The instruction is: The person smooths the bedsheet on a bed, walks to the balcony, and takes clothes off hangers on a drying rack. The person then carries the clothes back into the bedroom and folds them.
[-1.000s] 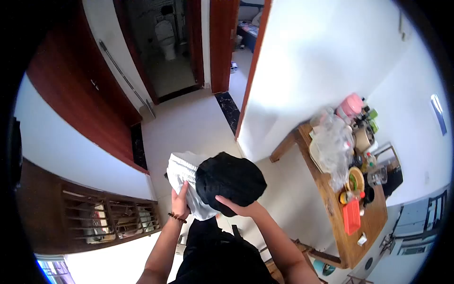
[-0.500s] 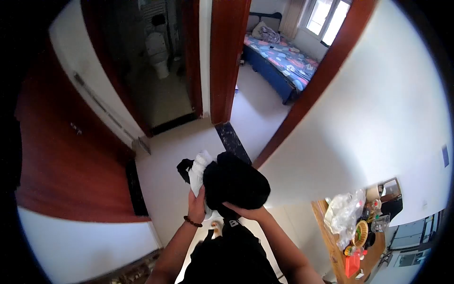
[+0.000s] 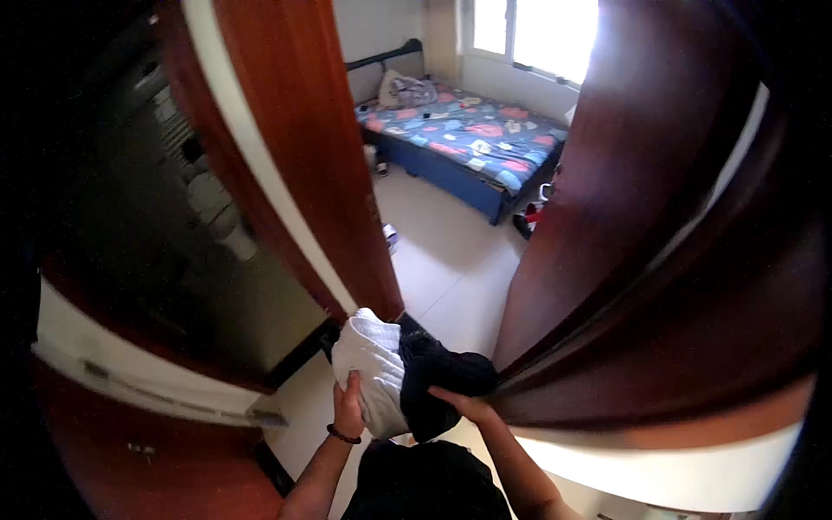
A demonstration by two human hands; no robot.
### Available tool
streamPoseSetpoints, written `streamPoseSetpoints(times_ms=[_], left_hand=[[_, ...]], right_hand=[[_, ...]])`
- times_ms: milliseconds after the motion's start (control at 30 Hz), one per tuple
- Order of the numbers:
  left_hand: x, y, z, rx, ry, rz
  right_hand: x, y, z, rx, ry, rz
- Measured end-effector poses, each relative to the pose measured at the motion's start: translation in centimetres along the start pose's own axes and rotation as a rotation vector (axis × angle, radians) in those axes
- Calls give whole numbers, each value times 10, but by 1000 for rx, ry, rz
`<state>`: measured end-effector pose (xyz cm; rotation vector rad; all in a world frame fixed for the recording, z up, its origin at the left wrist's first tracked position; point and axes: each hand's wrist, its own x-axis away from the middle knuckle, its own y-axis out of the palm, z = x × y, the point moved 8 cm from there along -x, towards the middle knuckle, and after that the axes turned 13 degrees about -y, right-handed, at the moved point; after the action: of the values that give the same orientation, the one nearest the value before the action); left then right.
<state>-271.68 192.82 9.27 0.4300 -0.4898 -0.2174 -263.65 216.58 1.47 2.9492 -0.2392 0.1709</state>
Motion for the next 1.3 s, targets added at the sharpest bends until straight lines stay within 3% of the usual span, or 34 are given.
streamPoseSetpoints(times_ms=[100,133,167,233,300,400,500,567,633,767,867,933,1033,1067,1133,1167,1300], left_hand=[[-78,30,47,139,-77,-81],[-25,29,36,90,-43,-79],[-25,27,41,40,-45,-72],[-42,30,49,44,-118,-136],[-15,32,73,-142,-123,-159],[35,29,97,-163,-126,-218],[53,33,76,-175,-126,-274],[44,26,61,-116,-147,-357],[26,24,28,-178,-204,-433],[-20,19,0,-120,-164,-587],[-79,15,-28,-165,-151,-598],[-116,12,-47,-211,-122,-626],[-176,6,-88,-272,-25,-673],[-187,8,-100,-268,-30,-684],[-220,16,-101,-272,45,-748],[-227,8,-102,-369,48,-645],[-248,2,-128,-301,93,-634]], right_hand=[[-66,19,-57,303,-64,49],[-5,34,-51,120,17,78],[1,42,-51,114,15,105],[-1,44,-60,387,8,174],[34,68,-66,261,22,260],[98,106,-81,-123,227,443],[141,108,-104,155,-25,471],[164,134,-120,82,8,490],[177,137,-121,182,-22,681],[156,135,-58,326,-232,752],[109,101,2,348,-263,864],[78,85,27,474,-282,803],[26,57,82,323,-284,664],[20,41,99,316,-310,663],[1,25,99,469,-566,670],[-9,20,118,464,-574,681],[-32,-9,155,561,-636,692]])
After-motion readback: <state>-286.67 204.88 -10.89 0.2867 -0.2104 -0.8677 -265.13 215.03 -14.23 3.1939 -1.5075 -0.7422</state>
